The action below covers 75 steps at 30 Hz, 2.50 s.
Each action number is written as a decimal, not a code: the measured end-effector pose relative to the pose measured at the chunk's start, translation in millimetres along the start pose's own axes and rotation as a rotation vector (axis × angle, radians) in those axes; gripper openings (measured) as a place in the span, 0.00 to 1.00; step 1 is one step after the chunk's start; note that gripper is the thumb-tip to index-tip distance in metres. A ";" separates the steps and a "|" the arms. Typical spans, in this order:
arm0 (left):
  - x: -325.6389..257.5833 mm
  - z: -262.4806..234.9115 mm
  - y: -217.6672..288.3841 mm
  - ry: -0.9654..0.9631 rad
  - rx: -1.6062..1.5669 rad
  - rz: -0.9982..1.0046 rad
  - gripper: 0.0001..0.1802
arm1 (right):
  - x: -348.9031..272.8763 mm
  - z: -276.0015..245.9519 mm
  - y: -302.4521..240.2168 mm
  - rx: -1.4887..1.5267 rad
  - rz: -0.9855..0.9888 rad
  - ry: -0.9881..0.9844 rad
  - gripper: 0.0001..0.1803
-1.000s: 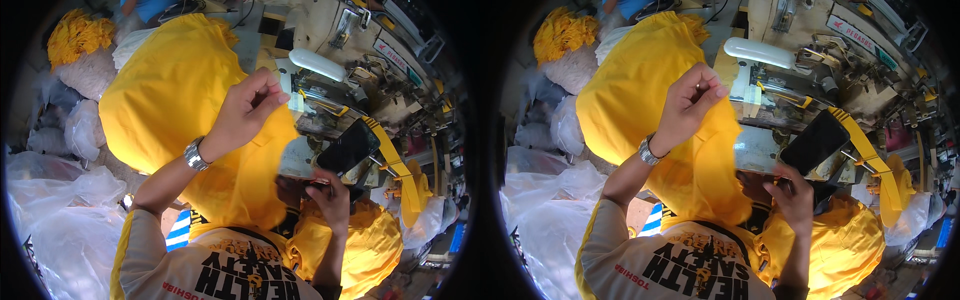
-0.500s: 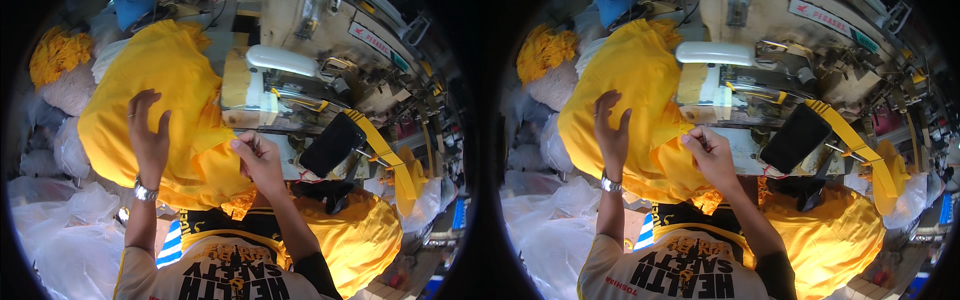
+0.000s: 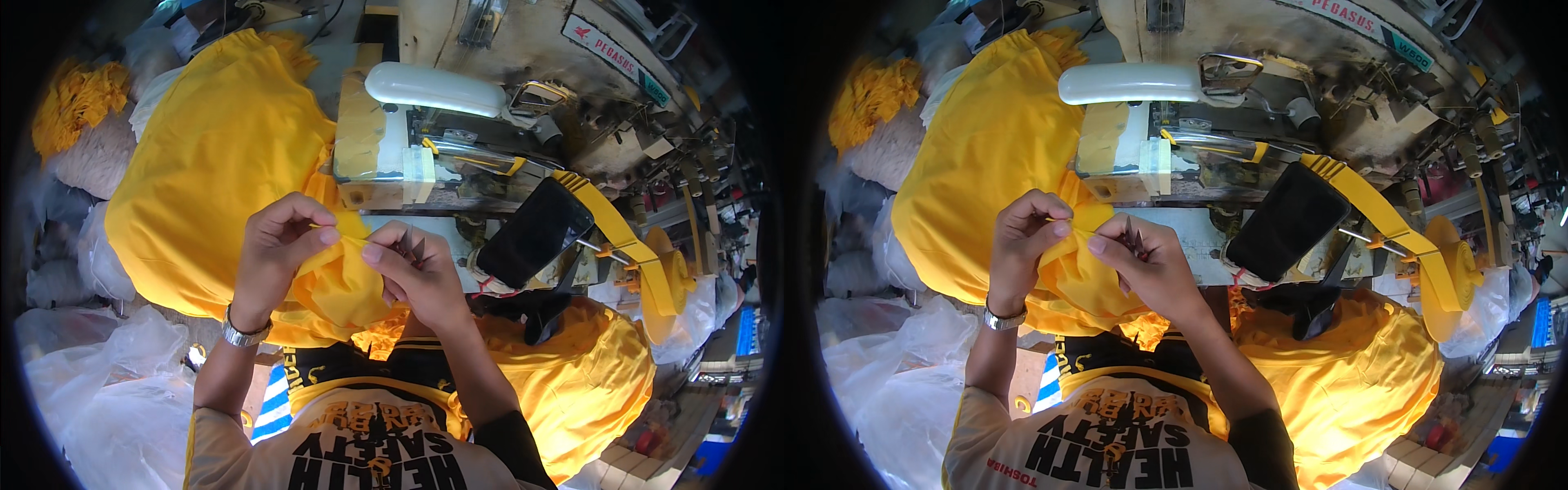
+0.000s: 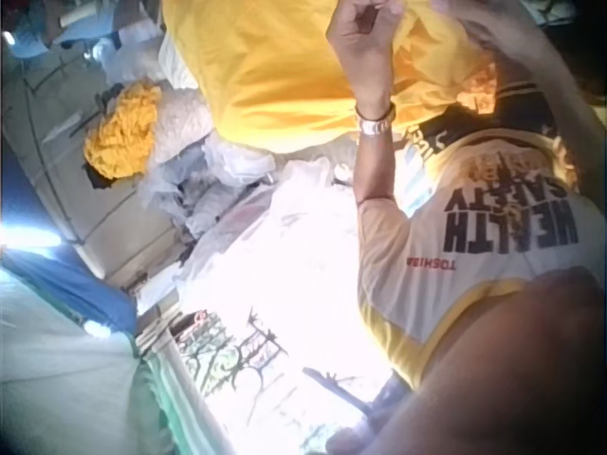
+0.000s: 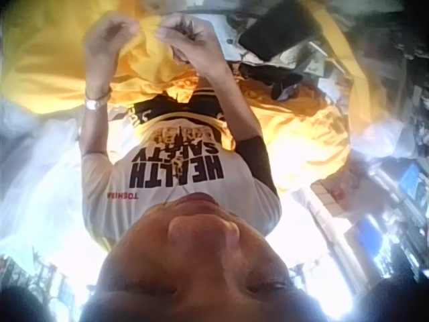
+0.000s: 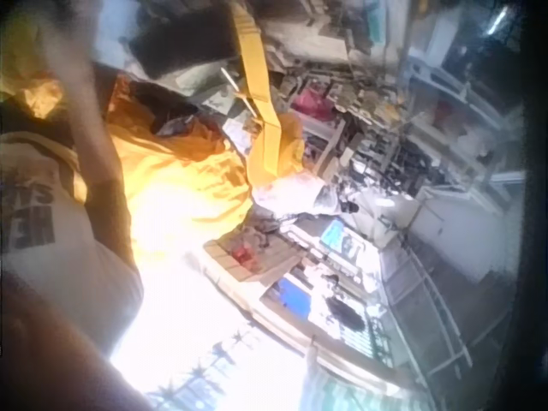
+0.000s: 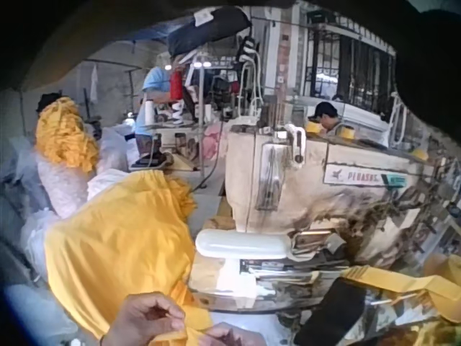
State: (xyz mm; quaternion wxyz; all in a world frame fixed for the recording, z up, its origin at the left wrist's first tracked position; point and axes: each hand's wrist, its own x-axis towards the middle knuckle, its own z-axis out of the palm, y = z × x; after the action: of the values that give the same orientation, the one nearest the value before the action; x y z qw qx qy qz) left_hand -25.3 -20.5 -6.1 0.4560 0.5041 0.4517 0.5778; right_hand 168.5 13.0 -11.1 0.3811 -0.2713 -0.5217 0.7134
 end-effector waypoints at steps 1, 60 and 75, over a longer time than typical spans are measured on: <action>0.9 2.9 2.3 -0.018 0.070 0.058 0.12 | 1.4 -0.8 2.1 -0.031 -0.009 0.000 0.08; 57.7 79.7 7.1 -0.048 1.438 0.535 0.31 | -89.1 -70.4 12.2 0.176 0.151 0.201 0.02; 113.5 41.3 3.1 -0.099 1.158 0.535 0.08 | -45.3 -65.4 14.2 0.096 0.070 0.089 0.01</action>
State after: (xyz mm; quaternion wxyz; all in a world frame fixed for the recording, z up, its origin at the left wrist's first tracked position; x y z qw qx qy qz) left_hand 6.9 93.1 19.7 -0.0302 0.7903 0.5276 0.3100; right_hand 241.6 8.4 -45.2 0.3913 -0.3023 -0.4597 0.7377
